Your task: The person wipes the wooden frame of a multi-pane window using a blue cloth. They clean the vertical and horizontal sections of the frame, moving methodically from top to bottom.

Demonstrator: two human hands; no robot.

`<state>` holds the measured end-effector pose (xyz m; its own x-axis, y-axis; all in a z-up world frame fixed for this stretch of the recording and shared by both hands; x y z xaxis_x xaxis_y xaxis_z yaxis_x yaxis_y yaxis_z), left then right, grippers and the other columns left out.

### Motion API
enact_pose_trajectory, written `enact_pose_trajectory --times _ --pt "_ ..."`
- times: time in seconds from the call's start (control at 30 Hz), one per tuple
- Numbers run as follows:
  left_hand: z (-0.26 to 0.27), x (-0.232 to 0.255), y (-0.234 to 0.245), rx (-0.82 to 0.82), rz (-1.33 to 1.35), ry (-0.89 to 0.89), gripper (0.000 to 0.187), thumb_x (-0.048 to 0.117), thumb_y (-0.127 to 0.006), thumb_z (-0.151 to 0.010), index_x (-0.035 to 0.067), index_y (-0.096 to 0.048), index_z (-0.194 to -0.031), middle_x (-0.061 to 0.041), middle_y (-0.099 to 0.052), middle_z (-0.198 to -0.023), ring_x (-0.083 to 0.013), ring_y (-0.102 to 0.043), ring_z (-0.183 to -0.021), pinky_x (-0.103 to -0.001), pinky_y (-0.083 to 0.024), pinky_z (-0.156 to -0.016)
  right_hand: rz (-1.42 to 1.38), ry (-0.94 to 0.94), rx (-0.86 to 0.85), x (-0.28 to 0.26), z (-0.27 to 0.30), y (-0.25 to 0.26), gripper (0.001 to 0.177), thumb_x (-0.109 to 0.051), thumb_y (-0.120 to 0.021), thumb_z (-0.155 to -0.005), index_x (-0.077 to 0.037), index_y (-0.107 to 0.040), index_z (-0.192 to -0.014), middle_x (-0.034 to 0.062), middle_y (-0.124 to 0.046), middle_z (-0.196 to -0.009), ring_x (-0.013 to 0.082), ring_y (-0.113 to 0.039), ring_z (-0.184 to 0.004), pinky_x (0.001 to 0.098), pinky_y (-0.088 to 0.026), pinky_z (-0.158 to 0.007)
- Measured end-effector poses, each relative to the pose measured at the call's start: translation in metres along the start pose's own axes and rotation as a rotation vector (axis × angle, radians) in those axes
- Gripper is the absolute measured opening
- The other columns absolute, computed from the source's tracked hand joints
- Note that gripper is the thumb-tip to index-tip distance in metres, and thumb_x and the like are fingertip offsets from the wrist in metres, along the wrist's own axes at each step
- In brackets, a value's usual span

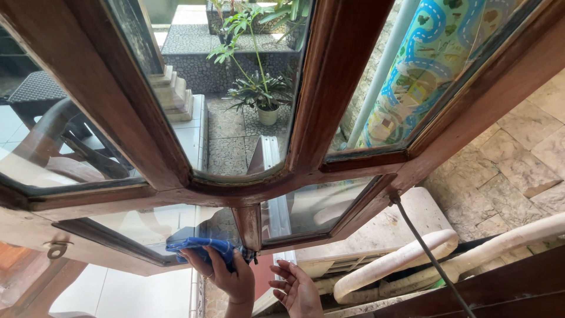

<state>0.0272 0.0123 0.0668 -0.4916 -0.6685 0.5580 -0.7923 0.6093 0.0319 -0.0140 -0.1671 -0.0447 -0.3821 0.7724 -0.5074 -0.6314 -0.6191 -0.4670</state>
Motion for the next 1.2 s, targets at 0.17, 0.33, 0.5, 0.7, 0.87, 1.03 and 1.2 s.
enact_pose_trajectory --times 0.17,0.33,0.5,0.7,0.87,1.03,1.2 --pt "-0.003 0.000 0.001 -0.007 0.070 0.005 0.067 0.012 -0.059 -0.102 0.008 -0.031 -0.163 -0.026 -0.007 -0.174 -0.0485 -0.008 -0.164 -0.073 -0.013 -0.130 -0.006 -0.002 0.008 -0.001 0.000 0.001 0.033 -0.027 -0.055 -0.102 -0.005 -0.074 -0.118 0.0151 -0.080 -0.114 0.0296 -0.070 -0.081 0.0339 -0.050 -0.065" --pt "-0.007 0.002 0.003 0.013 0.064 -0.029 0.068 0.009 -0.060 -0.101 0.004 -0.031 -0.162 -0.027 -0.007 -0.173 -0.0500 -0.008 -0.163 -0.074 -0.013 -0.130 -0.012 0.001 0.003 -0.006 0.007 0.002 0.033 -0.027 -0.055 -0.101 -0.005 -0.074 -0.118 0.0158 -0.080 -0.114 0.0304 -0.070 -0.082 0.0345 -0.050 -0.066" --pt "-0.006 -0.001 0.002 0.007 0.052 -0.008 0.072 0.005 -0.060 -0.099 0.008 -0.030 -0.164 -0.025 -0.006 -0.174 -0.0502 -0.007 -0.164 -0.073 -0.014 -0.131 -0.026 0.011 -0.008 -0.009 0.005 0.004 0.034 -0.026 -0.054 -0.102 -0.004 -0.075 -0.118 0.0160 -0.080 -0.112 0.0298 -0.069 -0.080 0.0343 -0.050 -0.064" --pt "-0.012 0.000 0.005 0.018 0.017 -0.013 0.077 0.005 -0.058 -0.099 0.014 -0.024 -0.168 -0.022 -0.005 -0.175 -0.0508 -0.009 -0.164 -0.074 -0.016 -0.130 -0.025 0.002 0.001 -0.011 0.008 0.004 0.033 -0.025 -0.054 -0.102 -0.004 -0.074 -0.119 0.0160 -0.080 -0.113 0.0303 -0.070 -0.081 0.0339 -0.050 -0.065" --pt "-0.008 0.001 0.003 0.022 0.041 0.006 0.072 0.004 -0.057 -0.101 0.010 -0.026 -0.166 -0.023 -0.005 -0.175 -0.0506 -0.008 -0.164 -0.071 -0.017 -0.131 -0.019 0.005 -0.011 -0.005 0.001 0.004 0.033 -0.026 -0.054 -0.102 -0.005 -0.074 -0.118 0.0154 -0.080 -0.113 0.0303 -0.070 -0.081 0.0343 -0.050 -0.065" --pt "-0.005 0.000 0.002 0.032 0.033 0.014 0.071 0.004 -0.058 -0.100 0.006 -0.029 -0.164 -0.026 -0.007 -0.174 -0.0518 -0.009 -0.163 -0.071 -0.016 -0.131 -0.009 0.012 -0.025 -0.002 -0.002 0.001 0.036 -0.028 -0.053 -0.102 -0.005 -0.074 -0.120 0.0156 -0.080 -0.114 0.0298 -0.070 -0.080 0.0344 -0.050 -0.065" --pt "-0.001 0.006 -0.001 -0.006 0.067 -0.016 0.063 0.018 -0.057 -0.105 0.008 -0.032 -0.163 -0.029 -0.008 -0.173 -0.0520 -0.009 -0.162 -0.072 -0.014 -0.129 0.007 -0.006 -0.010 0.003 -0.001 -0.001 0.033 -0.027 -0.053 -0.102 -0.006 -0.073 -0.118 0.0151 -0.080 -0.115 0.0299 -0.071 -0.081 0.0344 -0.051 -0.066"
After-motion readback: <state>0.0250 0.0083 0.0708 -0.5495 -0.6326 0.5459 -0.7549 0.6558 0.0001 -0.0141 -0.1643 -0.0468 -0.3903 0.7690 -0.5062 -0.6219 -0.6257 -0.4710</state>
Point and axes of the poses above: each hand's wrist, its own z-axis away from the middle knuckle, its own y-axis out of the back of the hand, x = y × z, the point moved 9 cm from there along -z, towards the middle knuckle
